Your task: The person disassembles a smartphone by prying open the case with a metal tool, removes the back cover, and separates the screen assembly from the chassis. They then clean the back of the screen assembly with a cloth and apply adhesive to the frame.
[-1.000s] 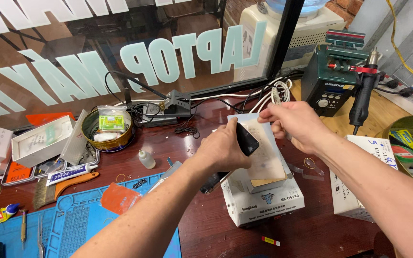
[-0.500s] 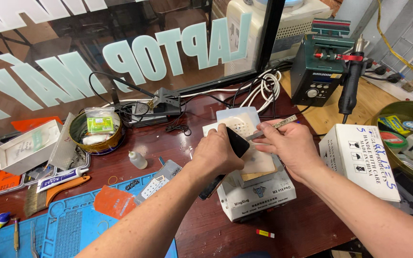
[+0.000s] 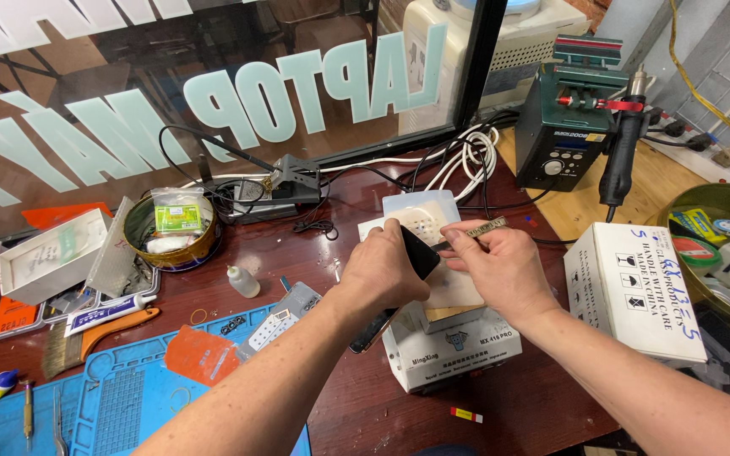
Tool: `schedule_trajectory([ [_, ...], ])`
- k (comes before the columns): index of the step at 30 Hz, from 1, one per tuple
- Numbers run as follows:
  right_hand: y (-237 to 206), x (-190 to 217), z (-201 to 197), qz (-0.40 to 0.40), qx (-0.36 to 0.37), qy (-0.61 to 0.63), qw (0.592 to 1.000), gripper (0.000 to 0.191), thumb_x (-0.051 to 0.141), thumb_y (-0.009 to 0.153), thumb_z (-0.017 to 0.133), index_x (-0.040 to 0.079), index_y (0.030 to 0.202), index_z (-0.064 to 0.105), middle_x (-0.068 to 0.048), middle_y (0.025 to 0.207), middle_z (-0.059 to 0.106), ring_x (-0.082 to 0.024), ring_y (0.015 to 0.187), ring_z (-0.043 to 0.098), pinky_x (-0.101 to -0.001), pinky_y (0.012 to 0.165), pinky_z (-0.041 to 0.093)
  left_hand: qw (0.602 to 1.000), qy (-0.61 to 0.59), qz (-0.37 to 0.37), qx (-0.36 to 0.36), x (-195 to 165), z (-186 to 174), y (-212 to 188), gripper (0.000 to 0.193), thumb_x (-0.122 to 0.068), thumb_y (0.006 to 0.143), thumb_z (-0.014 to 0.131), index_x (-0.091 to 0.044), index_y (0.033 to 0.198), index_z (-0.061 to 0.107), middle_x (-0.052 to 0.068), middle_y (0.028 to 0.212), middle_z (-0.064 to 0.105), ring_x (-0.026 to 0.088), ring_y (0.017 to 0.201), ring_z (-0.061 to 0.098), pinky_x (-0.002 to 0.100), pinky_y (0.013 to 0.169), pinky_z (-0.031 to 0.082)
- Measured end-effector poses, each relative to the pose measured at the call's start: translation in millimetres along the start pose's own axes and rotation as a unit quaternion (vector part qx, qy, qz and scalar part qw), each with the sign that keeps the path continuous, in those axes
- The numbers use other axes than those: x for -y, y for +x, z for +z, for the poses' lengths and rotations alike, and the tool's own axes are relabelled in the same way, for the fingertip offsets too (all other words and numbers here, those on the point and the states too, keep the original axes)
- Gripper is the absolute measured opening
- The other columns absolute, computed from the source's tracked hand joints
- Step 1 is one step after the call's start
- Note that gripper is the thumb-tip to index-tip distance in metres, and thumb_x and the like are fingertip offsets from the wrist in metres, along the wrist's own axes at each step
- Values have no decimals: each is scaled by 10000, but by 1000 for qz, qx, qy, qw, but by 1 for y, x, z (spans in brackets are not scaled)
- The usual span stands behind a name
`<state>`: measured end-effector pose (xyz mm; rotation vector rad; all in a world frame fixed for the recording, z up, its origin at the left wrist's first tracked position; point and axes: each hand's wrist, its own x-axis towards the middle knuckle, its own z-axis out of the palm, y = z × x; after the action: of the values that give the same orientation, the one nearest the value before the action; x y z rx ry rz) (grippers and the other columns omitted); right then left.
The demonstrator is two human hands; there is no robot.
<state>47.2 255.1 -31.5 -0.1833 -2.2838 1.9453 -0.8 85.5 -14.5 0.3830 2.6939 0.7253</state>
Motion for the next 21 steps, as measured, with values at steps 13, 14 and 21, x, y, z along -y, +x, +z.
schedule_trajectory([
  [13, 13, -9, 14, -41, -39, -71, 996, 238, 202, 961, 670, 21, 1063, 786, -72, 888, 813, -123, 765, 736, -253, 683, 579, 1000, 0, 3, -4, 4, 3, 2, 810, -225, 554, 872, 36, 1226, 501, 249, 1191, 623, 390, 1129, 652, 406, 974, 557],
  [14, 17, -10, 14, 11, -40, -21, 999, 239, 200, 960, 671, 10, 1066, 770, -78, 906, 800, -137, 782, 741, -258, 700, 585, 1000, 6, 8, -6, 5, 3, 2, 817, -230, 554, 873, 37, 1227, 496, 253, 1188, 624, 390, 1128, 654, 407, 972, 558],
  [21, 40, -1, 8, 64, -71, 113, 989, 245, 196, 979, 649, -25, 1068, 708, -115, 939, 743, -173, 814, 731, -291, 749, 608, 1000, 6, 26, -5, 14, 3, 10, 788, -270, 552, 856, 51, 1192, 525, 233, 1040, 693, 378, 1032, 717, 402, 907, 595],
])
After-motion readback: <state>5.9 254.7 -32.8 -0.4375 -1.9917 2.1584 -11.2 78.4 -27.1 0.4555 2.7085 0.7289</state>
